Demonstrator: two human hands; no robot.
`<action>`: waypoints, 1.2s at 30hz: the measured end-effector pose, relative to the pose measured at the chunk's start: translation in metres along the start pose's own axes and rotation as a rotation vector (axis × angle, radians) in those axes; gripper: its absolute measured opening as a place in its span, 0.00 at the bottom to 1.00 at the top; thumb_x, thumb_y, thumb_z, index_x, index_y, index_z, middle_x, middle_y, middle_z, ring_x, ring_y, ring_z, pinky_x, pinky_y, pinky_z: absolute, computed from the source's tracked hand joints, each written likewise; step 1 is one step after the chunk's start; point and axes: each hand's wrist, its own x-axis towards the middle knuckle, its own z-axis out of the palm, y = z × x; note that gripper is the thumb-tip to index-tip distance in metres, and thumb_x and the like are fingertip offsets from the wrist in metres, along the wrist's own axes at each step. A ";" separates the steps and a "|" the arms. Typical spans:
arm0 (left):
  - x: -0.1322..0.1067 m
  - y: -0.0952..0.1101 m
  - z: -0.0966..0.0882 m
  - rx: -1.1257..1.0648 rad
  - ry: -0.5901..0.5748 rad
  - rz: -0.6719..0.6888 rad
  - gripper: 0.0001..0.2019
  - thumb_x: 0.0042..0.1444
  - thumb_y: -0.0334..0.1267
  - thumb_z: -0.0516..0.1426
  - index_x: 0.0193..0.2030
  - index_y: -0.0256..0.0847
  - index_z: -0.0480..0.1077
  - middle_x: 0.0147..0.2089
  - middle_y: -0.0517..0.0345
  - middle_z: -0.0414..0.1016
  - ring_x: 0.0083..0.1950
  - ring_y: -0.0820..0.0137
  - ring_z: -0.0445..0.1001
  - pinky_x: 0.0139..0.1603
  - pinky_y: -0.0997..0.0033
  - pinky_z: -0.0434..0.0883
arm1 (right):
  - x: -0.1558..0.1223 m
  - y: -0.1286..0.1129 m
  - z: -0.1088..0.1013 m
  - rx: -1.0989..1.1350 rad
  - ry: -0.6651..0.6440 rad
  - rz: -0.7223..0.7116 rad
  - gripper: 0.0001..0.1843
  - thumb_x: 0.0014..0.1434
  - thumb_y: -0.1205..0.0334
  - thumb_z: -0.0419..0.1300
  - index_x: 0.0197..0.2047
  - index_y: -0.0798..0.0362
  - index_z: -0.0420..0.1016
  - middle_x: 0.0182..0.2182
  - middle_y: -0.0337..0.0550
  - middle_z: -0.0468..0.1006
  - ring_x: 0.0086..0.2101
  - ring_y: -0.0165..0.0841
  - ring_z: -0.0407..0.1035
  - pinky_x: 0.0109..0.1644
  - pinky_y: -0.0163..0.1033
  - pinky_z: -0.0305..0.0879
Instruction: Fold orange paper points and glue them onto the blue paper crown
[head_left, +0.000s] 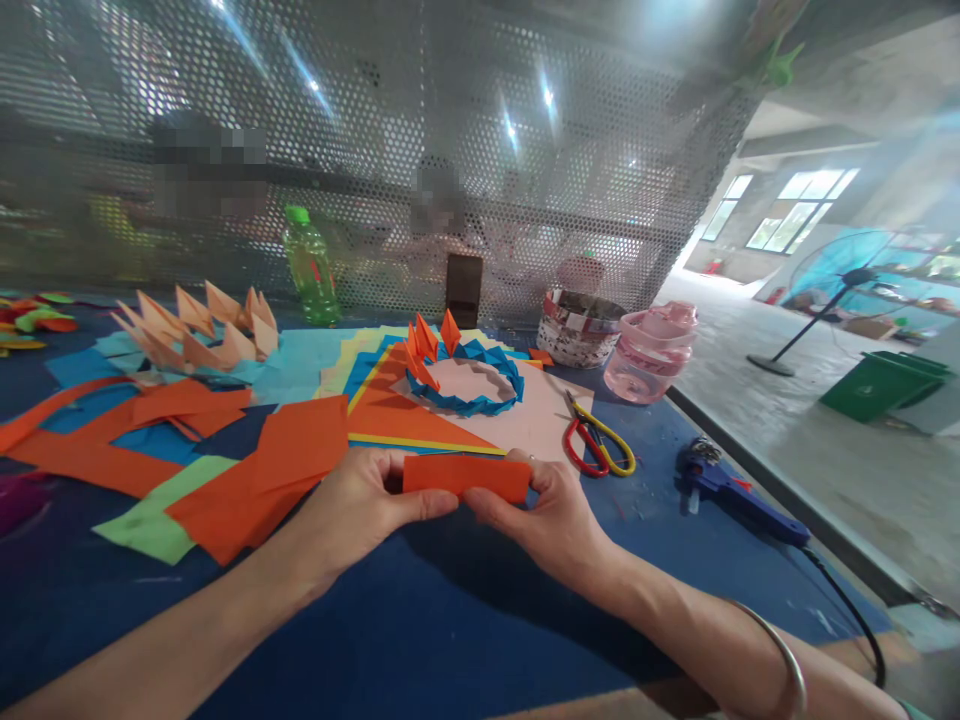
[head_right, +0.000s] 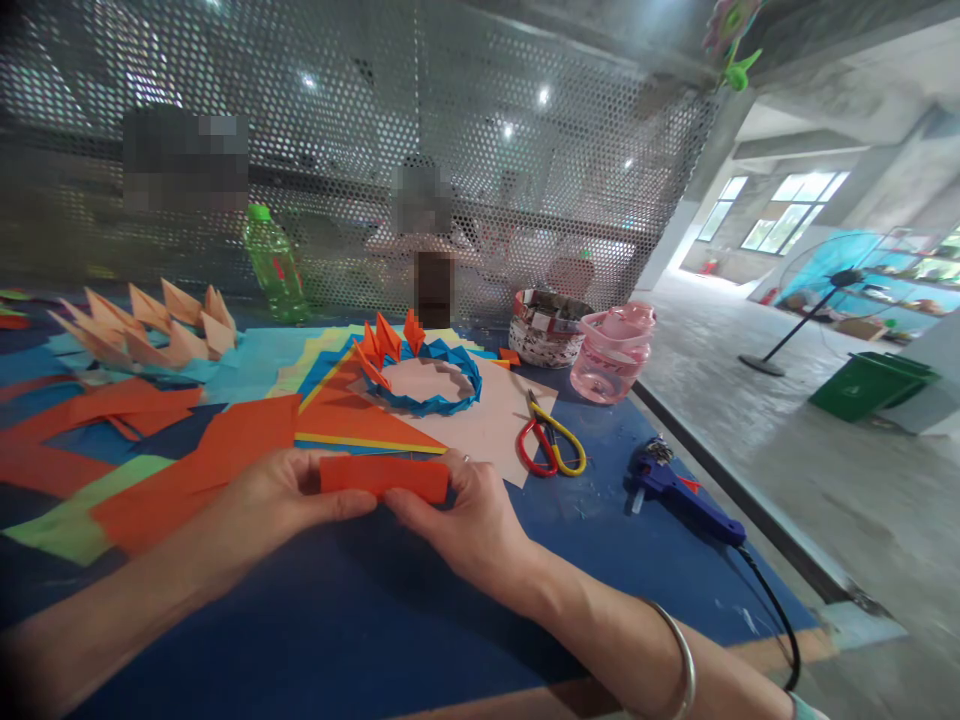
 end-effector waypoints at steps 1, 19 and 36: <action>0.001 0.000 0.000 0.001 0.004 0.009 0.17 0.34 0.46 0.72 0.33 0.43 0.82 0.37 0.56 0.85 0.45 0.55 0.81 0.49 0.61 0.74 | 0.000 0.000 0.000 -0.003 0.003 0.003 0.12 0.57 0.55 0.63 0.26 0.53 0.75 0.24 0.38 0.78 0.25 0.28 0.70 0.31 0.32 0.65; 0.008 -0.003 -0.011 0.255 0.088 0.100 0.20 0.36 0.54 0.68 0.21 0.39 0.71 0.19 0.66 0.65 0.23 0.75 0.60 0.25 0.75 0.55 | 0.008 0.007 -0.005 -0.052 0.055 0.057 0.16 0.56 0.51 0.63 0.25 0.56 0.77 0.24 0.42 0.79 0.26 0.32 0.71 0.32 0.35 0.65; 0.006 -0.007 -0.004 0.036 -0.133 0.141 0.15 0.47 0.46 0.68 0.42 0.44 0.80 0.43 0.56 0.84 0.48 0.59 0.79 0.51 0.65 0.73 | 0.003 0.005 -0.001 0.020 0.002 0.024 0.15 0.56 0.53 0.64 0.26 0.55 0.75 0.24 0.40 0.77 0.26 0.30 0.69 0.30 0.33 0.64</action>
